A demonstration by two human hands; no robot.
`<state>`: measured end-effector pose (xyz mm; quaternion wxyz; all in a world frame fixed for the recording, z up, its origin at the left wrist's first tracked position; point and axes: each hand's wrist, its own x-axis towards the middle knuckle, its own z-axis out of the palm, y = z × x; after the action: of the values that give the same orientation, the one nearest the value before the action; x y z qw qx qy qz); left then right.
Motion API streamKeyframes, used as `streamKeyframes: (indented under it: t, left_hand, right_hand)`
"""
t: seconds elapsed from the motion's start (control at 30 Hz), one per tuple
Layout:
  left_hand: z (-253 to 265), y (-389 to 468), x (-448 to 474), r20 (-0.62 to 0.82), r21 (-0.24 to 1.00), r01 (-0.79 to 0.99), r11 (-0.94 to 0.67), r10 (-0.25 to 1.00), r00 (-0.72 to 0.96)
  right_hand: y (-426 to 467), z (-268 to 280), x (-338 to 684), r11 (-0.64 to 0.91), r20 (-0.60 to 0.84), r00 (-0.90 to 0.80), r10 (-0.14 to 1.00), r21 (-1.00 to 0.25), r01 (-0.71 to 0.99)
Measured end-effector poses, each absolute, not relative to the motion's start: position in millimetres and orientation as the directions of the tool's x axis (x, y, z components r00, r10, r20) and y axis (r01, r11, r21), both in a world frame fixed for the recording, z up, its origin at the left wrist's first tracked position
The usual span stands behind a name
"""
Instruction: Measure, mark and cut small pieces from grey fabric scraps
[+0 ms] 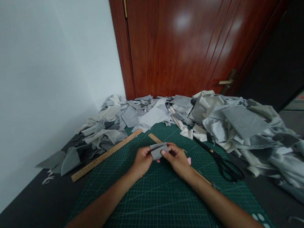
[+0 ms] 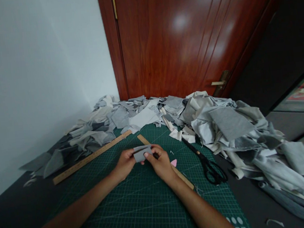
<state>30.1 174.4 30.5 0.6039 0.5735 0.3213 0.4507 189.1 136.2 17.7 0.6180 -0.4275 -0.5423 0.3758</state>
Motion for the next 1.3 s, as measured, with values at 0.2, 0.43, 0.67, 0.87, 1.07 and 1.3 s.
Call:
streamKeyframes:
  t: [0.2, 0.43, 0.67, 0.87, 1.07, 1.3]
  left_hand:
    - [25, 166, 35, 0.044, 0.975, -0.217, 0.056, 0.901, 0.432]
    - [15, 159, 38, 0.08, 0.891, -0.443, 0.096, 0.929, 0.362]
    - [21, 159, 38, 0.206, 0.966, -0.188, -0.175, 0.965, 0.159]
    - [24, 159, 38, 0.161, 0.965, -0.232, -0.119, 0.971, 0.174]
    - [26, 154, 40, 0.106, 0.961, -0.272, -0.045, 0.972, 0.211]
    - [23, 157, 38, 0.1, 0.958, -0.286, -0.037, 0.973, 0.208]
  right_hand:
    - [137, 13, 185, 0.273, 0.243, 0.23, 0.942, -0.956, -0.106]
    - [133, 14, 180, 0.262, 0.213, 0.277, 0.937, -0.952, -0.155]
    - [132, 13, 177, 0.287, 0.227, 0.29, 0.929, -0.94, -0.183]
    - [133, 12, 179, 0.261, 0.186, 0.314, 0.931, -0.94, -0.218]
    - [134, 13, 181, 0.27, 0.199, 0.316, 0.928, -0.942, -0.198]
    - [133, 13, 180, 0.254, 0.177, 0.321, 0.93, -0.942, -0.218]
